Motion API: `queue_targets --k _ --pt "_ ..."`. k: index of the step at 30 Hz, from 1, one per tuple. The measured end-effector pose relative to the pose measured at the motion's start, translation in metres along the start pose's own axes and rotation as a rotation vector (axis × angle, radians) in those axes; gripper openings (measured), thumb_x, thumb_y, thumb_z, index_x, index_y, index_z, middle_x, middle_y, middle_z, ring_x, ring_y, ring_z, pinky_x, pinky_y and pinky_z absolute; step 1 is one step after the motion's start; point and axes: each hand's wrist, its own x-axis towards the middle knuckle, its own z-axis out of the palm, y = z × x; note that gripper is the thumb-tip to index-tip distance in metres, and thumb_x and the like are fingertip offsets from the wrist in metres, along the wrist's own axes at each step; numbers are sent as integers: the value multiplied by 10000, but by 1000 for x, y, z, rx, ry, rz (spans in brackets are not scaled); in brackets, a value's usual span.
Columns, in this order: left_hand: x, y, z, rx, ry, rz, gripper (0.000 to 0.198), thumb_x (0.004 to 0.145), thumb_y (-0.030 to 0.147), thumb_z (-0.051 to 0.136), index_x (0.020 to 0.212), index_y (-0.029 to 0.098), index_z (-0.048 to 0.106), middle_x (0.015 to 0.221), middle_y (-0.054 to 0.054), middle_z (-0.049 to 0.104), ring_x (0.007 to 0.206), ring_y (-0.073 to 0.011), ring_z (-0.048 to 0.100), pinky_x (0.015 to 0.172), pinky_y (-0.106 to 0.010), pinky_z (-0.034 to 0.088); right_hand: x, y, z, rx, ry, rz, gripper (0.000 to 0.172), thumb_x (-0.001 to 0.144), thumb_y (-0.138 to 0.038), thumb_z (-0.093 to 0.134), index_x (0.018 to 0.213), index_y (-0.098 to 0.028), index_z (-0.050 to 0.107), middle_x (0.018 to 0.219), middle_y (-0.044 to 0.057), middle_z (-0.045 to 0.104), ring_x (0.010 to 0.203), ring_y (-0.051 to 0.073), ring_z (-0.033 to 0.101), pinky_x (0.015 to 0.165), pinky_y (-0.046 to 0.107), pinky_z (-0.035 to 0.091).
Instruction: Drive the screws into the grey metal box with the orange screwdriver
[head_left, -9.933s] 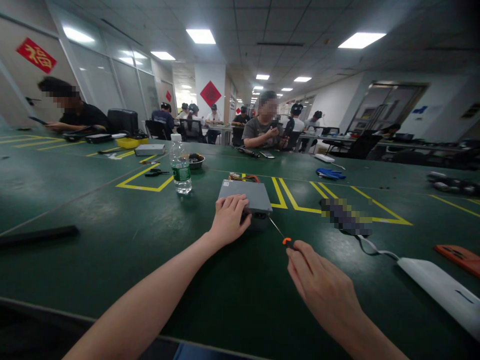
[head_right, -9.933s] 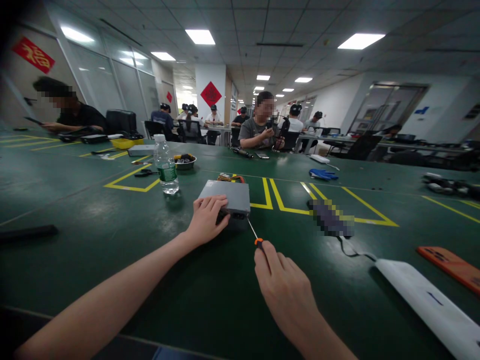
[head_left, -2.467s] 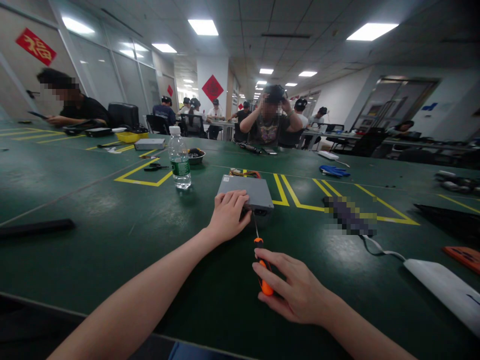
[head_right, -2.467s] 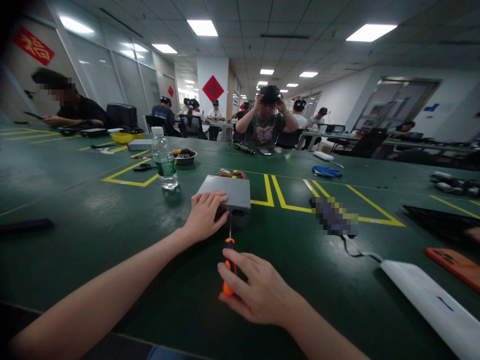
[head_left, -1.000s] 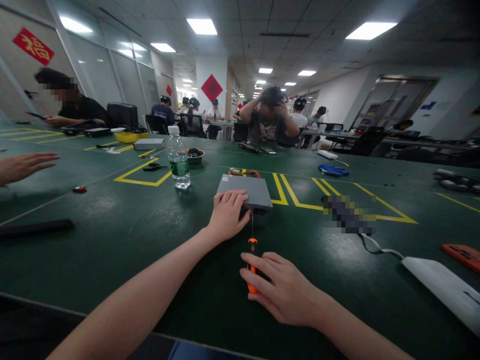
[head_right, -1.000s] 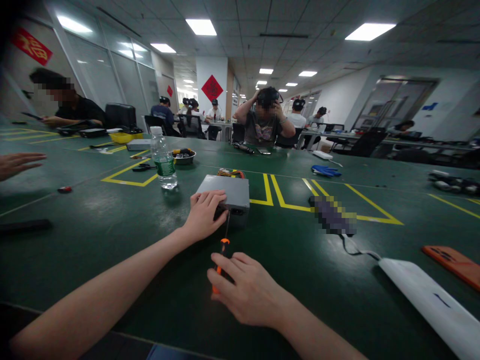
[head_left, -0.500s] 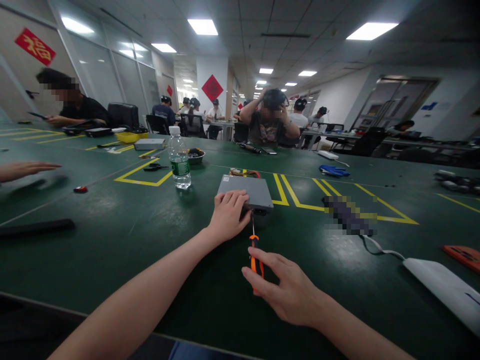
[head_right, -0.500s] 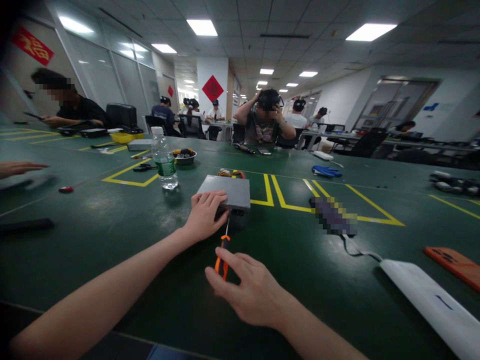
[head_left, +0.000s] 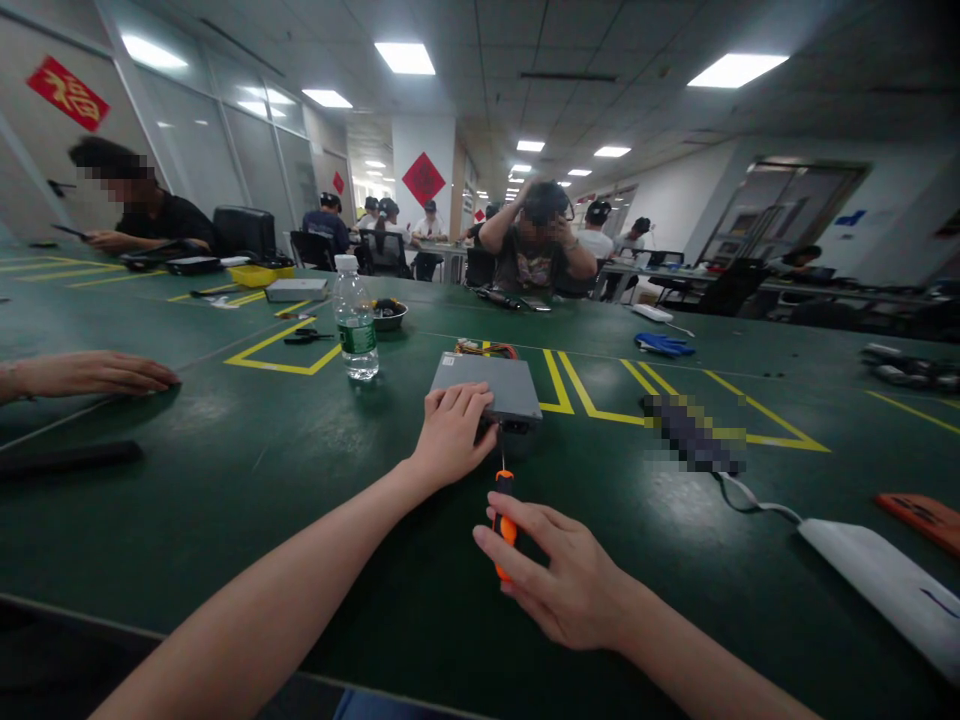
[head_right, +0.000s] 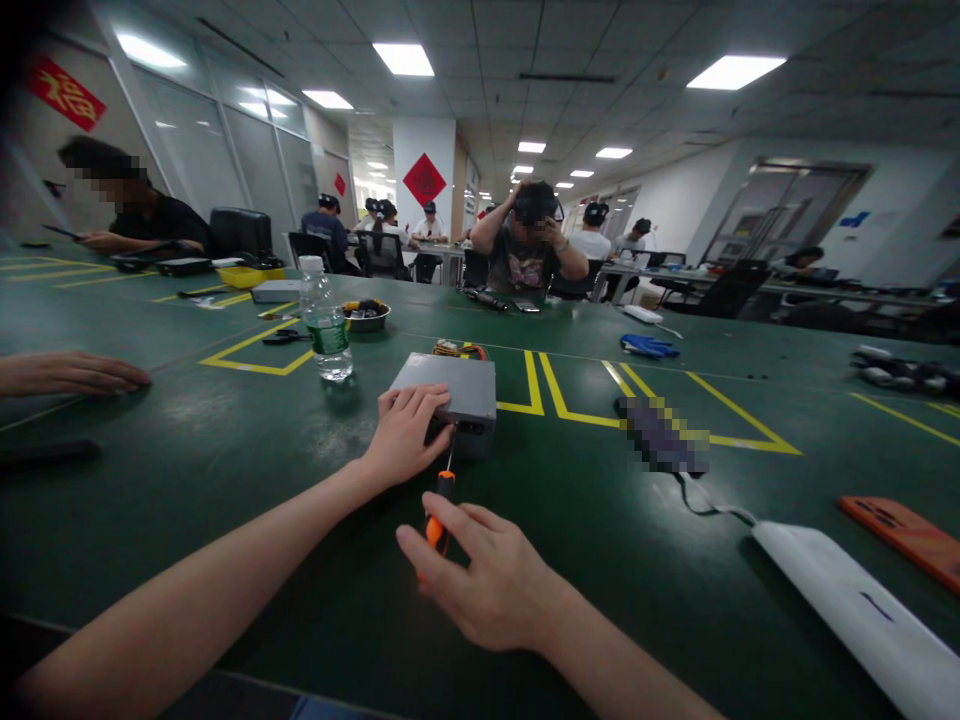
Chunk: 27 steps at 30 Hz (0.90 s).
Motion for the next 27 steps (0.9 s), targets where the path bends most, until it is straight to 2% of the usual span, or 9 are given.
queue_targets --k 6,9,12,15,18,21,23,25,27 --pt "0 0 -1 -4 2 6 289 807 294 497 1082 203 501 1244 -63 525 1139 -236 440 921 -416 278 3 -1 4 -4 131 -11 159 843 -236 534 949 -124 494 1035 203 610 883 188 613 597 275 498" --pt "0 0 -1 -4 -1 6 295 807 298 498 1086 201 502 1245 -65 523 1144 -237 437 922 -414 281 0 0 7 37 173 14 201 840 -244 556 966 -120 460 1005 187 622 833 164 617 632 272 513" --pt "0 0 0 -8 -2 4 307 802 294 505 1095 202 502 1241 -66 526 1138 -236 439 925 -414 281 0 0 5 52 137 20 266 881 -287 480 1063 -94 452 1032 202 597 942 196 597 720 297 527" --pt "0 0 0 -14 -7 7 307 806 296 499 1098 202 502 1242 -71 527 1137 -242 438 921 -417 281 3 -1 2 10 60 13 273 909 -230 362 1125 -110 479 1053 207 582 1008 217 575 731 315 529" --pt "1 0 0 -12 -7 5 292 810 291 491 1088 202 505 1246 -75 524 1143 -246 435 923 -421 277 3 -4 5 -45 52 -11 235 886 -206 415 1082 -135 524 1034 192 600 926 200 604 695 310 528" --pt "0 0 0 -16 -3 5 284 811 289 492 1082 205 506 1241 -71 527 1141 -240 437 926 -419 275 -1 -6 12 -55 59 -48 145 850 -195 498 951 -108 554 1060 196 603 768 152 618 666 285 520" --pt "0 0 0 -21 -1 3 292 809 296 497 1086 205 505 1232 -71 534 1135 -240 441 924 -418 278 -3 -6 15 -44 74 -55 95 838 -182 518 875 -100 549 1055 189 610 732 135 612 685 278 518" --pt "0 0 0 -21 3 3 300 807 298 498 1091 204 501 1232 -72 534 1135 -239 441 928 -420 276 -3 -5 15 -31 106 -50 97 842 -187 523 875 -97 540 1030 184 617 808 151 614 728 279 516" --pt "0 0 1 -18 6 4 299 806 294 497 1091 205 501 1238 -70 530 1139 -238 438 931 -421 273 -2 -4 13 -7 120 -43 161 865 -206 487 962 -85 530 1017 187 611 936 179 594 765 288 514"
